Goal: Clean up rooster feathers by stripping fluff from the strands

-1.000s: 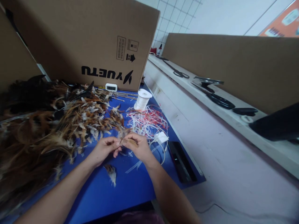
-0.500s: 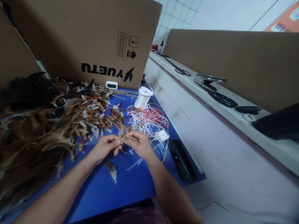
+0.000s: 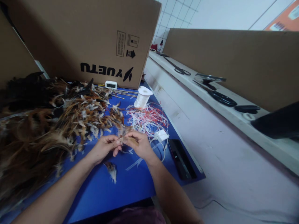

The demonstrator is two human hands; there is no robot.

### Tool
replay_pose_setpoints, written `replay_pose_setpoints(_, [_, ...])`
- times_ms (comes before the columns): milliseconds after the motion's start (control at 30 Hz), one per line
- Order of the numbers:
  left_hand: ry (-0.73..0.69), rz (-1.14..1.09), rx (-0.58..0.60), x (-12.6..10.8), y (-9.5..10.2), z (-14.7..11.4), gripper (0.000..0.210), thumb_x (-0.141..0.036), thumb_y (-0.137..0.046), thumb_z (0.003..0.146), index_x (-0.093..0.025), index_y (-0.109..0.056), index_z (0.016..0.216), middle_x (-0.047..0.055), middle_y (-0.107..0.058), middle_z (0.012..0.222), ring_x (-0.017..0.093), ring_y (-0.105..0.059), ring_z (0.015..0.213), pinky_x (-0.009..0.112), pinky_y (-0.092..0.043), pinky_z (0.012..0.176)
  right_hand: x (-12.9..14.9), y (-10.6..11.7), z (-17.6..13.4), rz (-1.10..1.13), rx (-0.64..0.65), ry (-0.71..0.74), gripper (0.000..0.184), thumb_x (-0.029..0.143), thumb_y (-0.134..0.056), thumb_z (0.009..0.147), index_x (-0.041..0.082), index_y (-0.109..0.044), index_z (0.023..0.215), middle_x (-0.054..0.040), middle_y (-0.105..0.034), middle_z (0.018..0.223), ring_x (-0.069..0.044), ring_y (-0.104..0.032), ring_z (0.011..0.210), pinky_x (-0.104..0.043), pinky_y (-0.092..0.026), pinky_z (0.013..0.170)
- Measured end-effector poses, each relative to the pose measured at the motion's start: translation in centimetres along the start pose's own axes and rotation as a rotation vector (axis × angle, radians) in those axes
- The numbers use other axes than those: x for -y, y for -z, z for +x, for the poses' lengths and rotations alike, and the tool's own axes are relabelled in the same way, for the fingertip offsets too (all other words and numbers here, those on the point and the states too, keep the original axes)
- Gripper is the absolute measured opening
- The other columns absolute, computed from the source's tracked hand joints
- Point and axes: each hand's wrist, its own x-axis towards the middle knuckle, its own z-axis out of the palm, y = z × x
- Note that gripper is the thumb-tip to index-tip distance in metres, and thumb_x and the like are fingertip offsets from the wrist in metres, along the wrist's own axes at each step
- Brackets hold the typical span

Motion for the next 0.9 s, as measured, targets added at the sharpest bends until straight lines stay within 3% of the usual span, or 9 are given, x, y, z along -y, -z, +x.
replay_pose_setpoints(633, [0.020,-0.014,0.027,-0.08,0.03,-0.05,0.028,-0.039,-0.066,0.079,-0.013,-0.065,0.068,0.000,-0.060,0.052,0.007,-0.050,0.042,0.020,-0.040,0.048,-0.06,0.25,0.01,-0.035,0.062,0.044,0.013,0.031,-0.067,0.078,0.019,-0.065,0.072,-0.0001,-0.061,0.073,-0.012,-0.057,0.069,-0.027,-0.045,0.068])
replay_pose_setpoints(900, [0.049,0.013,-0.001,-0.06,-0.01,0.01,0.030,-0.040,-0.067,0.077,-0.012,-0.065,0.066,0.001,-0.060,0.053,0.008,-0.049,0.042,0.020,-0.041,0.046,-0.05,0.30,-0.03,-0.161,0.073,0.091,0.012,0.029,-0.062,0.082,0.020,-0.066,0.075,-0.0014,-0.062,0.074,-0.013,-0.056,0.070,-0.028,-0.045,0.068])
